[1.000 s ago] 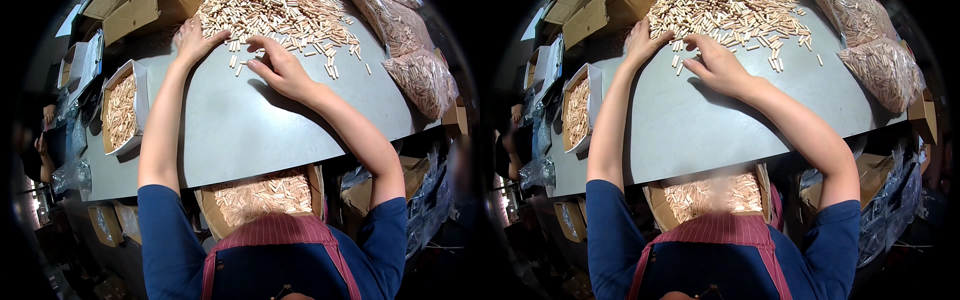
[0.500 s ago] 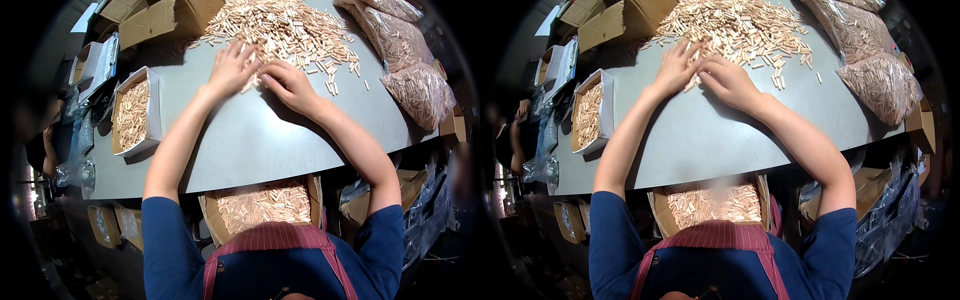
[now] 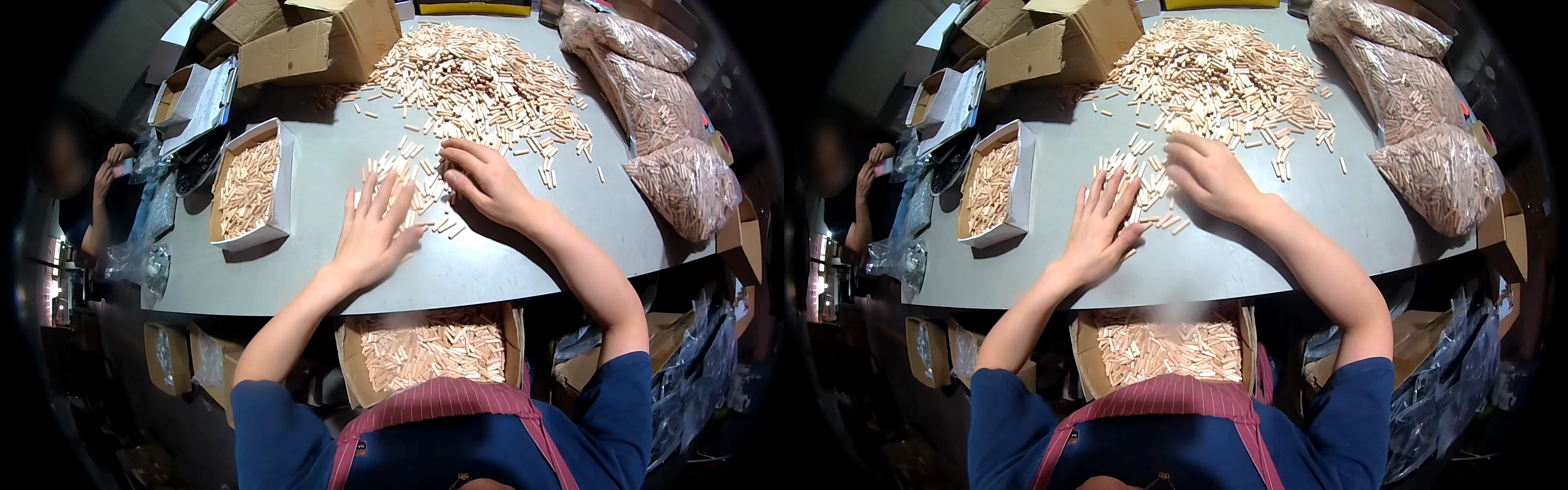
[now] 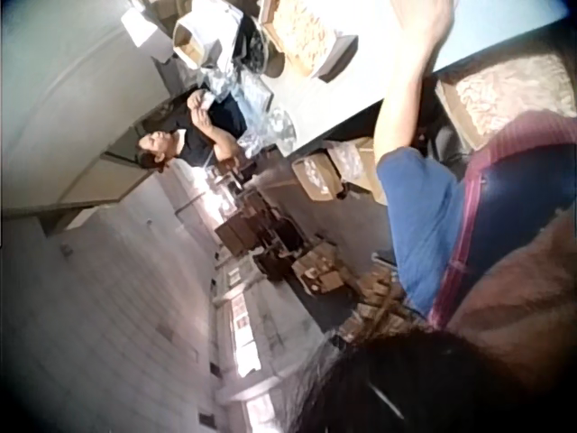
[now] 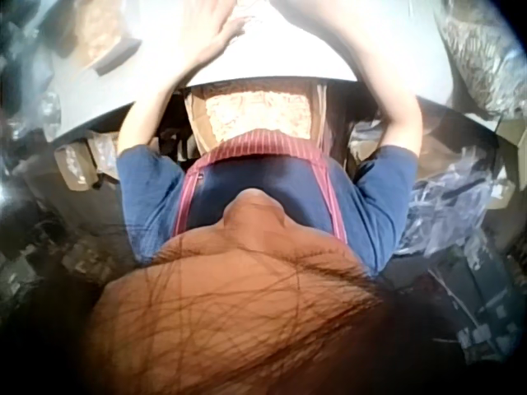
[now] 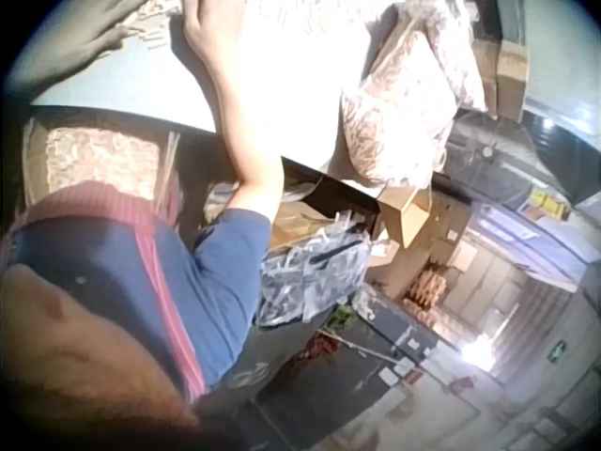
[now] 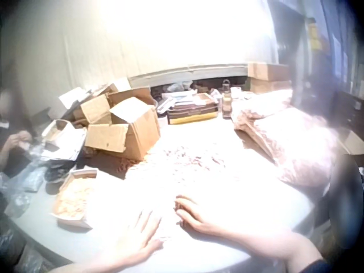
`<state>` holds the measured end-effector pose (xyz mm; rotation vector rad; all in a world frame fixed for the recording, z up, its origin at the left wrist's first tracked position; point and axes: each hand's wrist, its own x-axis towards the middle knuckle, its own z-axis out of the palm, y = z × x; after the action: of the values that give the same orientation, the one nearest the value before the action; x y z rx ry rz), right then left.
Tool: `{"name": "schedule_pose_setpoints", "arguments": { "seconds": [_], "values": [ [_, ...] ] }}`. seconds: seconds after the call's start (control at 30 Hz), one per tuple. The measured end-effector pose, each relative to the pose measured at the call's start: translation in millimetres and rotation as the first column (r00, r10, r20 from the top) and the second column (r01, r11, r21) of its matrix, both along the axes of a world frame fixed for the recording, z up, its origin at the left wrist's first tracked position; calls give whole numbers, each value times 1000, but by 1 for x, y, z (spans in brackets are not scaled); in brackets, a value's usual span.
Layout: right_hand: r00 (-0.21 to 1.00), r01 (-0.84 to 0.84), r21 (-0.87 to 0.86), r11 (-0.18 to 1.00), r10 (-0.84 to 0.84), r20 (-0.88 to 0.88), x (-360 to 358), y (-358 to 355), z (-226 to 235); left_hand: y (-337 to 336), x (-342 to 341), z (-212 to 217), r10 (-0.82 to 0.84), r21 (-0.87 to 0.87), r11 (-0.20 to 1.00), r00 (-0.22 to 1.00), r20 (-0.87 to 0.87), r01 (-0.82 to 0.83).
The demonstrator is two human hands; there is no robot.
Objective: The person sorts small cylindrical wooden corks on a table, gathering them into a pile and placing them into a cardboard box. They repeatedly sweep and arrange the corks by hand.
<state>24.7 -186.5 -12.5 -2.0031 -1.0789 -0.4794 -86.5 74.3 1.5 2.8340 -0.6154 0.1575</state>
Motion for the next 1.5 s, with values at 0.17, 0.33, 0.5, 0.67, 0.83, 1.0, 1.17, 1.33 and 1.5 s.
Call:
{"name": "schedule_pose_setpoints", "arguments": {
  "seconds": [0.17, 0.33, 0.5, 0.67, 0.83, 1.0, 1.17, 1.33, 1.5],
  "values": [
    [997, -14, -419, 908, 43, 60, -16, -1, -6, 25, -38, 2, 41, -193, 980, 999, -21, -44],
    [996, -83, -577, 812, 81, -30, -34, 3, -2, 45, -68, -5, 164, -158, 972, 985, -60, -171],
    [985, -107, -624, 774, 170, 42, -54, 15, 3, 38, -86, 0, 205, 54, 978, 978, -47, -202],
    [972, -153, -637, 756, 230, 39, -63, 17, 9, 32, -82, -1, 222, 78, 973, 974, -46, -218],
    [986, -94, -638, 764, 162, 49, -56, 15, 7, 29, -73, 3, 218, 62, 975, 973, -71, -213],
    [995, -29, -625, 780, 82, 56, -47, 7, 5, 26, -57, 2, 163, 100, 983, 984, -73, -156],
    [999, -27, -492, 870, 44, 23, -22, 3, 11, 32, -33, -1, 26, -49, 998, 998, -58, -29],
    [994, 89, -236, 968, -101, -38, 10, -12, 8, 49, 22, -22, 265, -350, 907, 964, 39, -235],
    [953, 158, -166, 973, -195, -233, 22, -19, -4, 56, 72, -28, 263, -347, 912, 962, 80, -220]
  ]
}}
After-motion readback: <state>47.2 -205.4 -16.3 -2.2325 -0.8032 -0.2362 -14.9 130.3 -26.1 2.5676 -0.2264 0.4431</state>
